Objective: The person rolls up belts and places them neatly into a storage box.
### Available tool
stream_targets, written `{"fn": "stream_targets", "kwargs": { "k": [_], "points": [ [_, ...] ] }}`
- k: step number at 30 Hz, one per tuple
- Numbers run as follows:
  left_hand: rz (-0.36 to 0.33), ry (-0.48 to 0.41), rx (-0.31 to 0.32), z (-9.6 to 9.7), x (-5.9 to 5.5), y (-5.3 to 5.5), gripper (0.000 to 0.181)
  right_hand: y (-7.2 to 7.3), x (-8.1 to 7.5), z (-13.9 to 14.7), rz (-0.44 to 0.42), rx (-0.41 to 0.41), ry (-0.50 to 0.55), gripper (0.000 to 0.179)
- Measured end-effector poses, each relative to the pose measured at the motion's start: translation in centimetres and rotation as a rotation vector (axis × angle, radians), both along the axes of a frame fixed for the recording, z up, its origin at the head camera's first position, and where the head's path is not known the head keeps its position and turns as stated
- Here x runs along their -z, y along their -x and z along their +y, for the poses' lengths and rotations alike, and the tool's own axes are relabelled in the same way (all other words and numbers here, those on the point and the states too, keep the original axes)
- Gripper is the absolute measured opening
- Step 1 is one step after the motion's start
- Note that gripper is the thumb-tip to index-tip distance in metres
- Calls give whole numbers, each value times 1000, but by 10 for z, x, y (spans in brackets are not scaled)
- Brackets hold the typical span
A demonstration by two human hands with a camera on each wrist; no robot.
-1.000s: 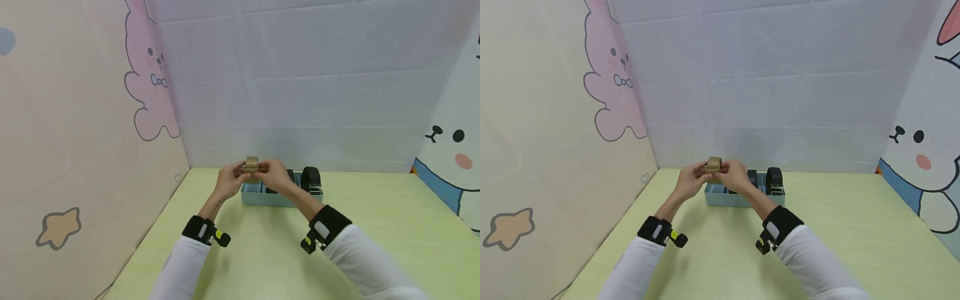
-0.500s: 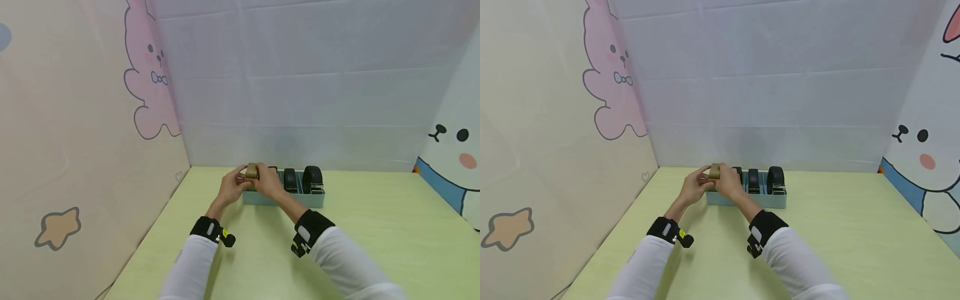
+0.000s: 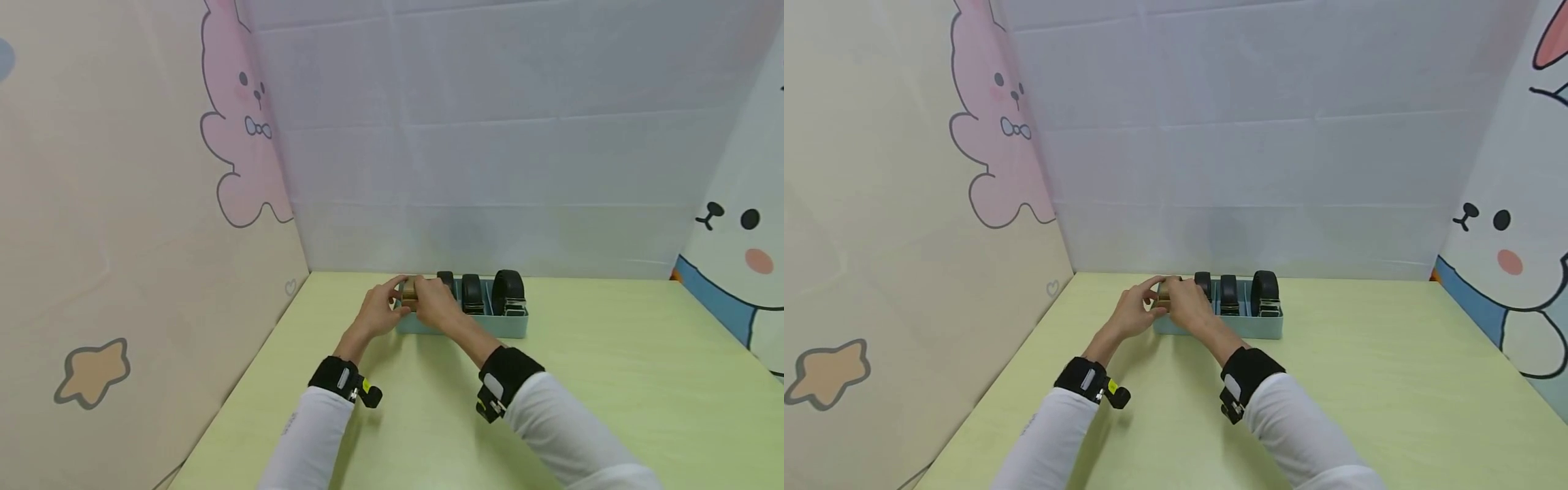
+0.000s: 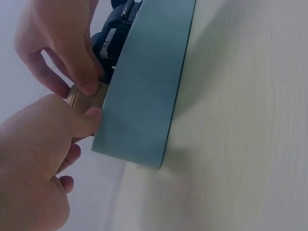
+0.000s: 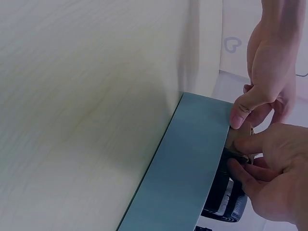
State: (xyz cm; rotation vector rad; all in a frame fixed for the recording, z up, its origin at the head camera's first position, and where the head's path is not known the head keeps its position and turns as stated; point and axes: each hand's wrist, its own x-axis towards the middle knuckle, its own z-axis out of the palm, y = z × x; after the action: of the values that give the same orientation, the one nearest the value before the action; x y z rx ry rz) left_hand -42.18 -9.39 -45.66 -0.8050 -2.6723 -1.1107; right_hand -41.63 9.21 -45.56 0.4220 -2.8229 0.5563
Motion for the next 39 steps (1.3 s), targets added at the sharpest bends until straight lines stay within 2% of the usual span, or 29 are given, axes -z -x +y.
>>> {"fn": "stream_targets", "kwargs": {
  "k": [1, 4, 7, 11, 12, 14, 16, 18, 19, 20, 23, 26, 27, 30, 31, 35, 37, 39],
  "points": [
    [7, 7, -1, 0, -1, 1, 67, 0, 1, 0, 5, -4, 1, 29],
    [10, 3, -4, 0, -2, 1, 65, -14, -13, -5, -22, 7, 18, 36],
    [6, -4, -13, 1, -3, 1, 62, -17, -12, -8, 8, 17, 1, 44],
    [-9, 0, -17, 1, -4, 0, 61, 12, 22, -3, 44, 11, -3, 51],
    [-24, 6, -20, 1, -5, -1, 60, 7, 16, -3, 43, 9, -13, 52],
    [-67, 19, -27, 1, -6, -3, 57, 10, 22, -2, 48, -7, -18, 51],
    [-109, 44, -33, 1, -8, -5, 51, -2, 14, -4, 65, -25, -50, 50],
    [-133, 74, -38, 0, -10, -7, 46, -19, -5, -8, 45, -43, -77, 42],
    [-133, 88, -34, 0, -11, -8, 44, -20, -7, -9, 23, -50, -75, 39],
    [-122, 103, -27, 0, -12, -8, 42, -21, -7, -8, 35, -64, -91, 34],
    [-80, 137, 8, 2, -13, -9, 39, -41, -26, -7, 17, -82, -126, 16],
    [-49, 147, 37, 4, -11, -9, 37, -53, -30, 1, 36, -103, -139, 21],
    [-38, 142, 44, 4, -10, -9, 36, -64, -39, 3, 31, -108, -128, 21],
    [-12, 108, 51, 6, -6, -8, 36, -85, -42, 17, 91, -161, -88, 10],
    [-3, 94, 41, 6, -4, -7, 36, -93, -41, 22, 124, -187, -79, 7],
    [13, 46, -39, 8, 1, -10, 39, -126, -35, 46, 205, -250, -78, 20],
    [36, 43, -95, 11, 3, -14, 41, -142, -31, 58, 204, -250, -90, 22],
    [93, 47, -131, 13, 4, -20, 43, -157, -29, 71, 194, -248, -101, 27]
  ]
}}
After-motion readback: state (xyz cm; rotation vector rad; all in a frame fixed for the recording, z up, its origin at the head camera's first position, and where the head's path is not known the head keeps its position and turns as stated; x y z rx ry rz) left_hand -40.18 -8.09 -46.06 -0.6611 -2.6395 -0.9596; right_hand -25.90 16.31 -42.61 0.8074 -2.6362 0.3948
